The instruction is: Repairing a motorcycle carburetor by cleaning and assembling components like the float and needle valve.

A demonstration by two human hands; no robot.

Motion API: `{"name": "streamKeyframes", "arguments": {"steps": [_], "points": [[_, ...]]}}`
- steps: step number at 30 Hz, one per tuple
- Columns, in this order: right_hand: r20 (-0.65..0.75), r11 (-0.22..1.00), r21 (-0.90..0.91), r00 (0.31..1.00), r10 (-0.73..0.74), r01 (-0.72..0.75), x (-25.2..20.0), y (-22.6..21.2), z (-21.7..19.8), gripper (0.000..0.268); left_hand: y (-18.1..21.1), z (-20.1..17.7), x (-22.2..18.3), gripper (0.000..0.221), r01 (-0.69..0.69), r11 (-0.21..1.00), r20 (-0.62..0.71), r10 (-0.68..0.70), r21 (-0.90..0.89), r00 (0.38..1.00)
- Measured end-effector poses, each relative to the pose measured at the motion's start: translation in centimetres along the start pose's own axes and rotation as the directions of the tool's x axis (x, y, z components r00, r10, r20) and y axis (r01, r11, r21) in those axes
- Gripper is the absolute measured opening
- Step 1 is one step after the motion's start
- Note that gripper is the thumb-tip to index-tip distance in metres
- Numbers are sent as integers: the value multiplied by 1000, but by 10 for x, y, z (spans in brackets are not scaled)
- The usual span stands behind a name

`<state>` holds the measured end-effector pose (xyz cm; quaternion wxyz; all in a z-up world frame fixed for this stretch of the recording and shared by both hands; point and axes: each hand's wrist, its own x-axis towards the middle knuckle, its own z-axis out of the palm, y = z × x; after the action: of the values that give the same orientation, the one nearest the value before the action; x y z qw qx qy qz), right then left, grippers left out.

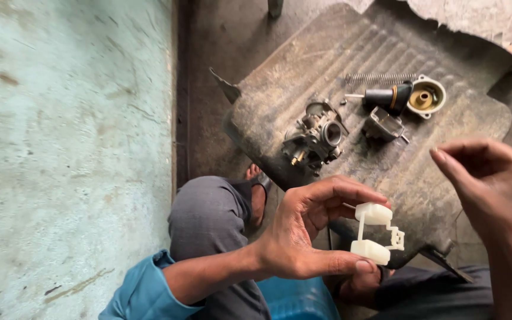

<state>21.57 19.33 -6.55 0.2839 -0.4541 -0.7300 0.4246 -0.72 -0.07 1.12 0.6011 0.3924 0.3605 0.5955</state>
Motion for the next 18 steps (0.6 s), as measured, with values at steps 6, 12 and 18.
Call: {"name": "streamKeyframes", "arguments": {"steps": [6, 12, 18], "points": [[108, 843, 535, 994, 1, -59, -49, -24, -16, 10, -4, 8, 3, 57, -34, 999, 9, 34, -40, 999], [140, 767, 638, 990, -23, -73, -97, -37, -25, 12, -10, 20, 4, 63, 75, 969, 18, -73, -233, 997], [33, 860, 511, 999, -28, 8, -98, -94, -24, 17, -13, 27, 5, 57, 121, 939, 28, -118, -321, 993]]}}
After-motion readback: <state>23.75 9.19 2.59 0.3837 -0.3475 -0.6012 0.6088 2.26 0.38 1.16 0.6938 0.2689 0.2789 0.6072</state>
